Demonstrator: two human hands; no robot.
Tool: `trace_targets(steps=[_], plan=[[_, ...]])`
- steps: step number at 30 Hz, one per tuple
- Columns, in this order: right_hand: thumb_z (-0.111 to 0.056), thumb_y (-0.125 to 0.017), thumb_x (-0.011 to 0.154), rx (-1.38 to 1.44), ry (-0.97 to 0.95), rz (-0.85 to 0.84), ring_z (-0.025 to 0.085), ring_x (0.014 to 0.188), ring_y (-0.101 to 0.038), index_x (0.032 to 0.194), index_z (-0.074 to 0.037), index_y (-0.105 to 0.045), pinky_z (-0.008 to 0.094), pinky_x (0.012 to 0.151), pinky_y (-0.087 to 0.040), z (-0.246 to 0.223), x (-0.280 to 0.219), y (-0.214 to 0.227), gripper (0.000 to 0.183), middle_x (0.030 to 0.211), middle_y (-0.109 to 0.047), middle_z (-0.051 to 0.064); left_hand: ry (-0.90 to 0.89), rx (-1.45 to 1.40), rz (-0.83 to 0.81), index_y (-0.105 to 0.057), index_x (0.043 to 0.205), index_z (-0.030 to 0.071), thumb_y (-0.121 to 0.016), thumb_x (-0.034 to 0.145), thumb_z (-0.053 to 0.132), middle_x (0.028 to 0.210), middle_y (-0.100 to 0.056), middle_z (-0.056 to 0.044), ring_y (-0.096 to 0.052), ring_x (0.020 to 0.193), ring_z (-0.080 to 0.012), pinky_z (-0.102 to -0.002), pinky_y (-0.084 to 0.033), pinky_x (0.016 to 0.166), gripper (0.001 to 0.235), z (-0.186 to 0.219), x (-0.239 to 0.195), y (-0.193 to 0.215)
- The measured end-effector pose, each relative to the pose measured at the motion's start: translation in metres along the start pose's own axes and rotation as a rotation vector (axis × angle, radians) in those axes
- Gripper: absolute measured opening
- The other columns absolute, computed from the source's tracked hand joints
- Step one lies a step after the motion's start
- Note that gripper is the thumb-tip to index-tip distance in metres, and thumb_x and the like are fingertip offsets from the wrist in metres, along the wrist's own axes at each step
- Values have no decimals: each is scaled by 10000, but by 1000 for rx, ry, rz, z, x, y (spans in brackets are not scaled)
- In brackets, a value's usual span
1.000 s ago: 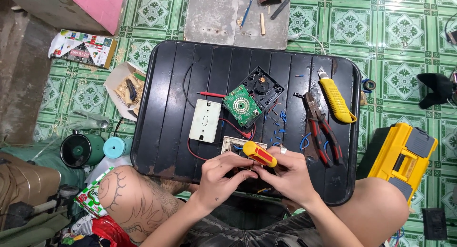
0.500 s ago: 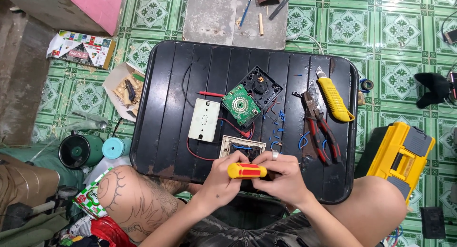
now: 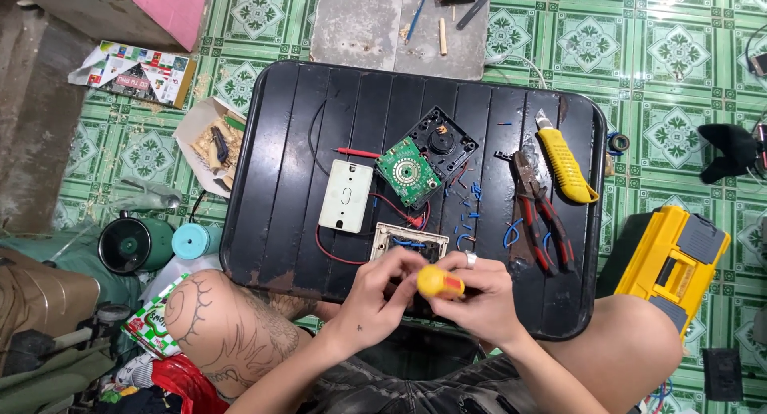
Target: The person sits on the floor and works on a small white electrical component, likely a switch or socket. They use a screwdriver to tighten screws on the component and manipulate blue wires with their hands. The workspace is a black plastic surface with various tools and electronic parts scattered around.
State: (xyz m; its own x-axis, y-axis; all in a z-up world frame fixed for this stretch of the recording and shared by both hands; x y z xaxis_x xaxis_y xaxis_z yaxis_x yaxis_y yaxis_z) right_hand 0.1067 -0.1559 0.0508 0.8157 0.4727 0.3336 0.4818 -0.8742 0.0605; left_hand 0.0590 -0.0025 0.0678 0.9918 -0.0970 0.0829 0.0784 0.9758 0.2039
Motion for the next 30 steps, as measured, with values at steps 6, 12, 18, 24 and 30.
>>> trace_targets(steps=[6, 12, 18, 24, 30], plan=[[34, -815, 732, -35, -41, 104, 109, 676, -599, 812, -39, -782, 239, 607, -497, 6, -5, 3, 114, 791, -716, 62, 138, -162, 36, -618, 1043, 84, -717, 961, 204, 876, -585, -22, -556, 736, -103, -234, -489, 570, 176, -10, -5, -3], [51, -833, 745, -33, -84, 100, 123, 669, -695, 771, -43, -760, 256, 675, -599, -3, 1, 2, 123, 761, -763, 64, 44, -14, 40, -626, 861, 60, -545, 1057, 191, 788, -613, -37, -586, 723, -163, -288, -469, 631, 249, -6, 1, 6], [79, -841, 617, -22, -132, 133, 87, 428, -507, 711, -50, -791, 254, 406, -425, 1, 3, 1, 167, 569, -644, 84, -34, -61, 50, -656, 830, 87, -592, 1006, 109, 684, -598, -73, -616, 628, -210, -311, -558, 516, 189, -5, 4, 8], [84, -850, 623, -2, -144, 146, 28, 425, -454, 716, -75, -824, 209, 381, -410, -4, 4, 1, 185, 649, -727, 61, 41, -198, 8, -640, 732, 93, -565, 1053, 151, 585, -557, -35, -531, 542, -130, -248, -484, 449, 334, -21, 0, -2], [88, -875, 636, 65, -176, 184, -13, 424, -397, 721, -20, -819, 172, 382, -395, 14, -9, -6, 148, 645, -683, 52, -12, -183, 109, -655, 1060, 9, -527, 1045, 56, 669, -650, -110, -637, 532, -184, -310, -575, 448, 136, -16, -2, 0]])
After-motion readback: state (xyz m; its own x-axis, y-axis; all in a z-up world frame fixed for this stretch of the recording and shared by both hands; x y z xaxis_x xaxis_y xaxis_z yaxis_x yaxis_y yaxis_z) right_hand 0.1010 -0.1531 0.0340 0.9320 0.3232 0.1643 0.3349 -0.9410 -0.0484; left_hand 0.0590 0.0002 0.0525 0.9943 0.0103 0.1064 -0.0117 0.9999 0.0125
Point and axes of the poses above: each hand's wrist, its own x-axis towards the middle knuckle, its own y-axis out of the back of the hand, z = x × y, the point moved 5 cm from there along x, towards the middle knuckle
